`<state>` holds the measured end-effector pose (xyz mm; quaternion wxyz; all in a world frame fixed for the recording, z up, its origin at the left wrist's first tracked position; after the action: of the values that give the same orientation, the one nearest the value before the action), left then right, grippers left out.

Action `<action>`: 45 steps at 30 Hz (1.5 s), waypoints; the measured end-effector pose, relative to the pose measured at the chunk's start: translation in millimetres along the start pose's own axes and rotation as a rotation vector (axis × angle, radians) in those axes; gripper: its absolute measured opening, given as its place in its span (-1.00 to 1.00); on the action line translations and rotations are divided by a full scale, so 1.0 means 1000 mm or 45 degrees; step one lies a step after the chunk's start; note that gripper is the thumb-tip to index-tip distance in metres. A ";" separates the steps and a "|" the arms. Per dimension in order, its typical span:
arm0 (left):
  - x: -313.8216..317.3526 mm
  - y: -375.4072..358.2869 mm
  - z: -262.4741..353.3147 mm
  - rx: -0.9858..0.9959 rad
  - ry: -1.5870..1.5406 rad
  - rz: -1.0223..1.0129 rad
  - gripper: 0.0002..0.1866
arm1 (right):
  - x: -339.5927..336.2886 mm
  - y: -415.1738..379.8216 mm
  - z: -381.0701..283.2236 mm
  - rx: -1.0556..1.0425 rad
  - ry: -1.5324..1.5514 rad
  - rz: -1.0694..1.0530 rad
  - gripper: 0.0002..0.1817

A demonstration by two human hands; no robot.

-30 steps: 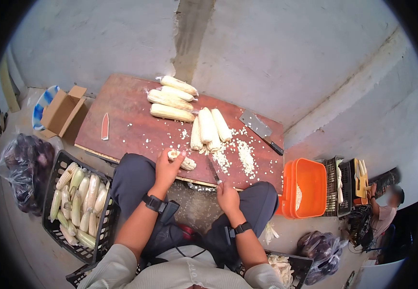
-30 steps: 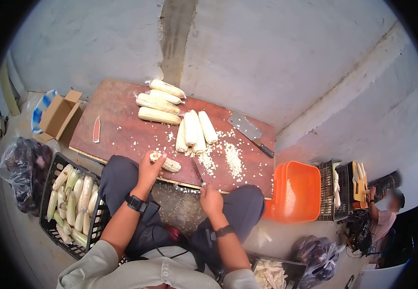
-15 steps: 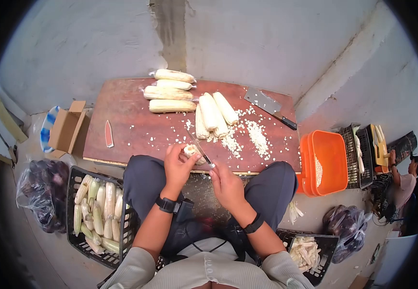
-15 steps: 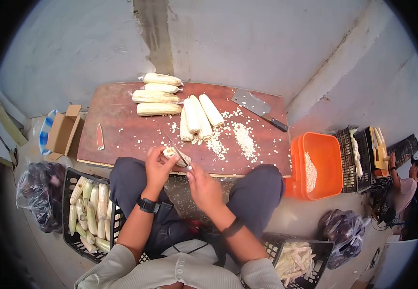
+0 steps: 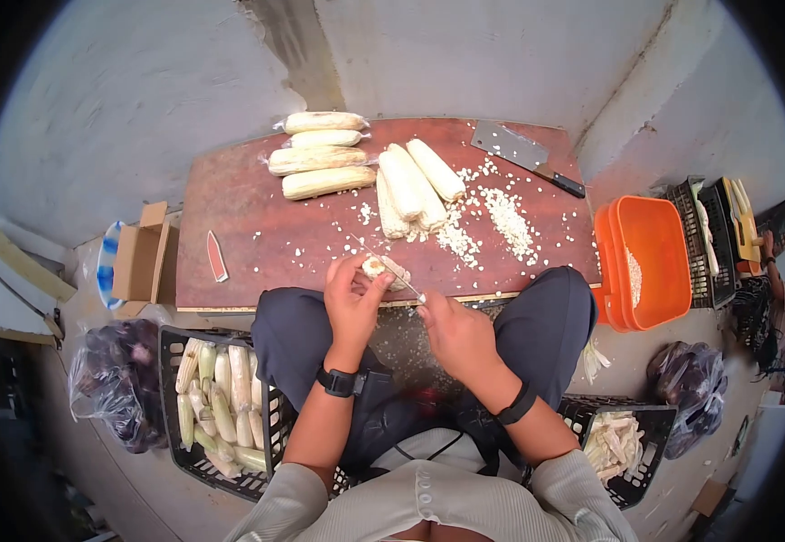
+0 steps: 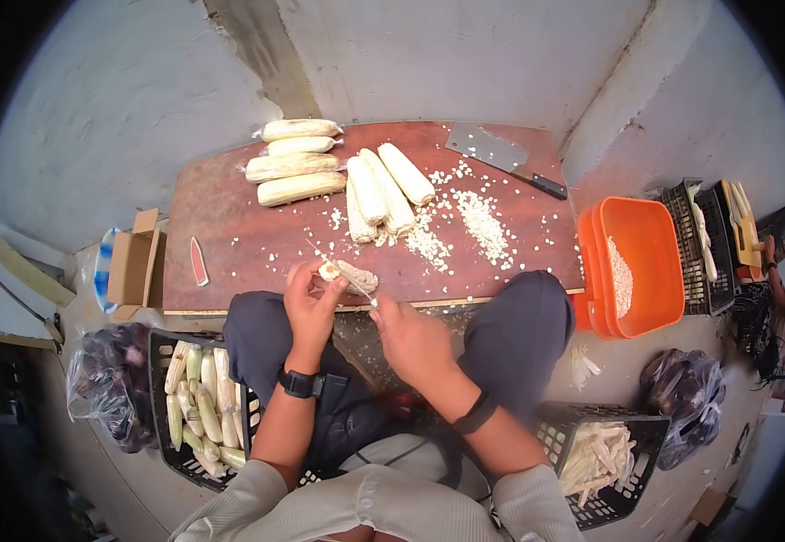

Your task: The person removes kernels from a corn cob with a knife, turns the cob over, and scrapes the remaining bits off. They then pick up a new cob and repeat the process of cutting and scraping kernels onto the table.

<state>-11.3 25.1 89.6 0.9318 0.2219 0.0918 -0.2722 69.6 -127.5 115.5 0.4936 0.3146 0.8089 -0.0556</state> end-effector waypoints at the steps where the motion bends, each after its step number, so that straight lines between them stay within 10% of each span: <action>1: 0.000 0.000 0.000 -0.008 0.021 0.015 -0.61 | 0.000 0.000 0.000 0.011 -0.010 -0.026 -0.76; 27: -0.002 0.000 -0.018 0.019 0.016 0.056 -0.71 | 0.026 0.010 -0.016 0.090 -0.112 -0.034 -0.88; 45: 0.000 -0.010 -0.032 -0.083 -0.105 0.081 -0.73 | 0.025 0.024 0.015 0.315 0.521 -0.002 -0.75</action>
<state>-18.2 32.5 57.5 0.9496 0.1830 0.0549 -0.2484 86.9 -102.9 92.5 0.2769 0.3768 0.8794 -0.0895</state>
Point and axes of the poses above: each hand's wrist, its own y-axis towards the middle knuckle, its own x-axis out of the palm, z = x × y, the point moved 5 cm from there along y, towards the middle knuckle, and after that the axes turned 2 degrees about x, right-handed, at the moved point
